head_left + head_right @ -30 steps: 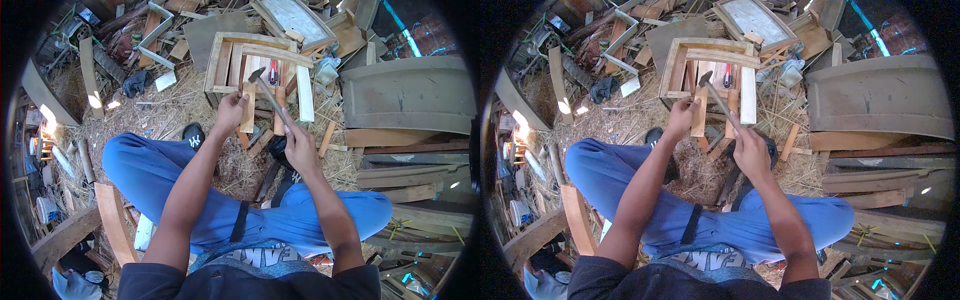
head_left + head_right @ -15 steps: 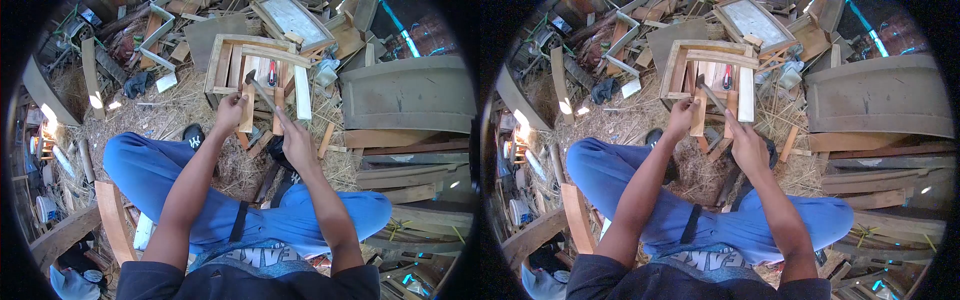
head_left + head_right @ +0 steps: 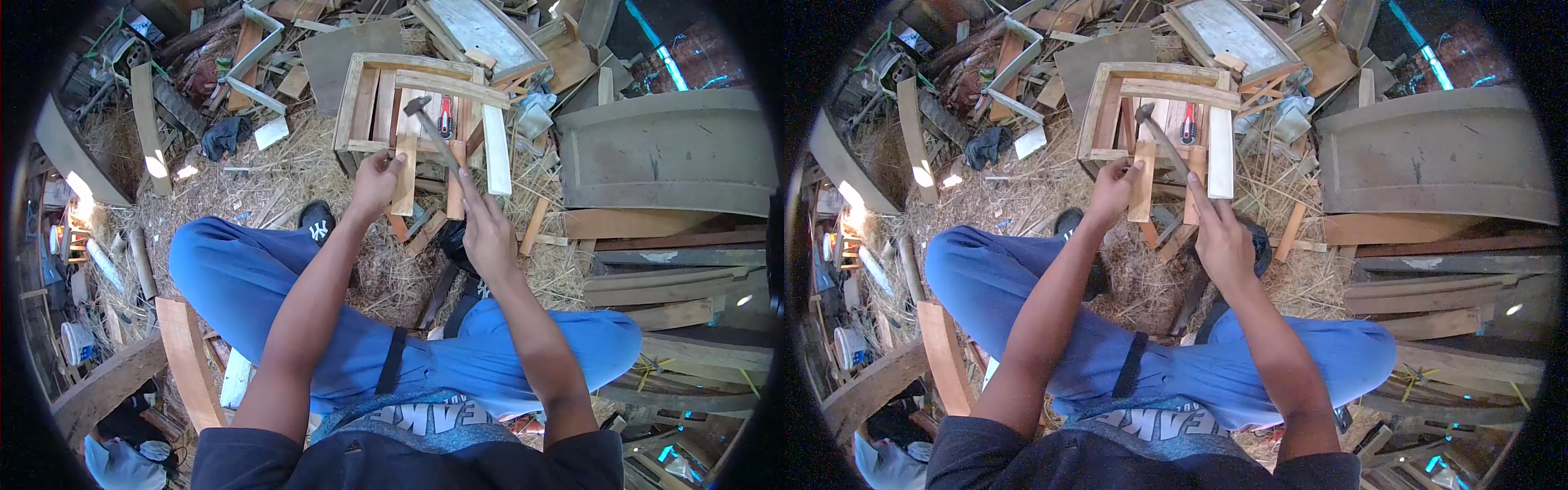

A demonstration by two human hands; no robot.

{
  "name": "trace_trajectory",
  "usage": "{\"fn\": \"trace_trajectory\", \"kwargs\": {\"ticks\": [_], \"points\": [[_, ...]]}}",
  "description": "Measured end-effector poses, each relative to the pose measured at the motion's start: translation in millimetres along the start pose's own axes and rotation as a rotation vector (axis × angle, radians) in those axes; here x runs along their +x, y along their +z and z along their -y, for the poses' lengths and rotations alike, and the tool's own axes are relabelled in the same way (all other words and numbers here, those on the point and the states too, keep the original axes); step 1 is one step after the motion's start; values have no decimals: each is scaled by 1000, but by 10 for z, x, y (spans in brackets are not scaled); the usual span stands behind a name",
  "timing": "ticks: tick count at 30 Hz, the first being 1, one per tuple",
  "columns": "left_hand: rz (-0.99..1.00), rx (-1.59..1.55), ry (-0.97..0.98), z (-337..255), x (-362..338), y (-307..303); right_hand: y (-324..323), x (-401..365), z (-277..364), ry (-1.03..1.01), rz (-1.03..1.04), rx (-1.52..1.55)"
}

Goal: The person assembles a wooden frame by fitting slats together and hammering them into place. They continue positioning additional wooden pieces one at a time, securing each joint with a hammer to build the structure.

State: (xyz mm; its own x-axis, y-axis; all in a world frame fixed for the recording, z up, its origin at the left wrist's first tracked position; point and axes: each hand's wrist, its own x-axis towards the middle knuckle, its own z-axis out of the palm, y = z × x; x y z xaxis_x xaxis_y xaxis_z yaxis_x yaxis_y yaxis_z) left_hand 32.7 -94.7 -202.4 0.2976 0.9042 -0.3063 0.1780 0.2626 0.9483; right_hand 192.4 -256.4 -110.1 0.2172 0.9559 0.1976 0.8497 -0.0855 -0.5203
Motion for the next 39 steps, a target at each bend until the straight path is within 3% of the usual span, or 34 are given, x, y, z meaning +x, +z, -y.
{"fn": "trace_trajectory", "kwargs": {"ticks": [3, 6, 10, 12, 13, 15, 22, 24, 25, 27, 31, 33, 34, 36, 39], "points": [[15, -25, -12, -15, 16, 3, 14, 39, -54, 57, 181, -162], [13, 49, 56, -22, -3, -17, 43, 23, -40, -44, -17, 5], [23, -10, 62, -36, -10, 1, 35, -27, -50, -22, 45, -54], [7, 33, 98, -52, -10, -3, 47, 3, -58, 49, 188, -173], [3, 36, 99, -62, 9, -14, 61, 18, -48, 46, 187, -170], [-17, 131, 41, -5, 9, -1, 72, -26, -29, -34, -34, 5], [-3, 51, 49, 52, 62, -6, 46, -4, -43, 62, 168, -131], [-62, 50, 106, 75, 59, 33, 63, -39, -40, -36, -36, 18], [-61, 47, 101, 55, 31, 31, 57, -45, -47, -34, -31, 15], [14, 87, -22, -38, 28, -9, 35, -3, -53, 78, 220, -191], [-34, 59, 63, -79, -35, -4, 40, 1, -58, 37, 132, -97], [-39, 96, 14, -72, -25, 8, 70, -28, -62, -56, -80, 34], [-37, 92, 13, -84, -40, 21, 69, -32, -84, -57, -78, 31], [-33, 41, -20, -117, -36, 19, 58, -7, -98, 4, 145, -177], [-26, 190, 98, -44, 6, -11, 10, -10, -36, -5, 67, -57]]}}
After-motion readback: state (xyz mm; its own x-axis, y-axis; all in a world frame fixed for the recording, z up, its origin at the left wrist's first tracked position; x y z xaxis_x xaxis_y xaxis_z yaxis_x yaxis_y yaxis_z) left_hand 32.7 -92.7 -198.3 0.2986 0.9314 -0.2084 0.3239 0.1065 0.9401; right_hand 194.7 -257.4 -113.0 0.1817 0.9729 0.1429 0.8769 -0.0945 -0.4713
